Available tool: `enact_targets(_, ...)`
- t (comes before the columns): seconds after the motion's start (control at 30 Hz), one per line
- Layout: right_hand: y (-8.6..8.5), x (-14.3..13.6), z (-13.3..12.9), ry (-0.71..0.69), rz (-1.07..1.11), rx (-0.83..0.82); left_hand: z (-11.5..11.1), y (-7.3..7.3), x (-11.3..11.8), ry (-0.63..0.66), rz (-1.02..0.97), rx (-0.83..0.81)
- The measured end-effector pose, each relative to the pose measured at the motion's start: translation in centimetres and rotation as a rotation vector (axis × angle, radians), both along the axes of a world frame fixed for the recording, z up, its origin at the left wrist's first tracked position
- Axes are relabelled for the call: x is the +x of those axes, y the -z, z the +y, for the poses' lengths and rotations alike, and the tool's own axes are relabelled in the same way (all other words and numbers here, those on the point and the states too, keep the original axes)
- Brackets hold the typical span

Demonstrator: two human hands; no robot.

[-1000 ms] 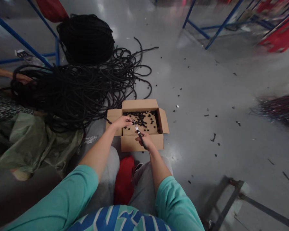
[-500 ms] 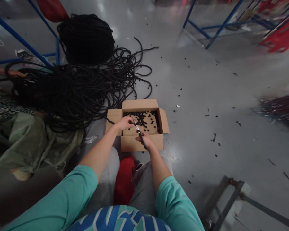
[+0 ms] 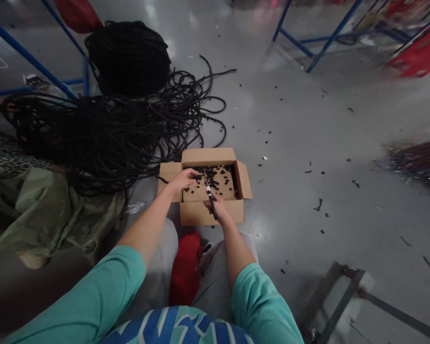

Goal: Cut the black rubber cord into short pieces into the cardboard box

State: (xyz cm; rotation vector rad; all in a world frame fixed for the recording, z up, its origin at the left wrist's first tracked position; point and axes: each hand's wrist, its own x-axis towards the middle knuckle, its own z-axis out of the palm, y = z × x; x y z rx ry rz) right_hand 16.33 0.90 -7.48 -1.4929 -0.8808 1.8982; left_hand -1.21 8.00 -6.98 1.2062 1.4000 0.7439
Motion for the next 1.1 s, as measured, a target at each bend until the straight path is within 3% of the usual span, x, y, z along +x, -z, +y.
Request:
enact_targets(0.13, 0.0, 0.1, -0.1, -0.025, 0.092, -0.040, 0.0, -0.7, -0.2, -0.086, -0.111, -0.074)
enact_targets(0.33, 0.2, 0.2, -0.1, -0.017, 0.119, -0.066, -0.3, -1.8, -0.3, -0.163, -0.004, -0.123)
enact_targets(0.53, 0.0, -0.1, -0.1, -0.042, 0.111, -0.064, -0.1, -1.5, -0.2, -0.233, 0.002, -0.128)
enact_targets(0.73, -0.3, -0.1, -0.2, -0.174, -0.015, 0.066, 0.0, -0.7, -0.2, -0.165, 0.008, -0.106)
enact_targets(0.87, -0.4, -0.2, -0.2, -0.161, -0.044, 0.085, -0.1, -0.4, 0.0, -0.075, 0.076, -0.100)
enact_targets(1.1, -0.2, -0.3, -0.3, -0.147, -0.031, 0.090, -0.7, -1.8, 0.8, 0.019, 0.028, -0.162)
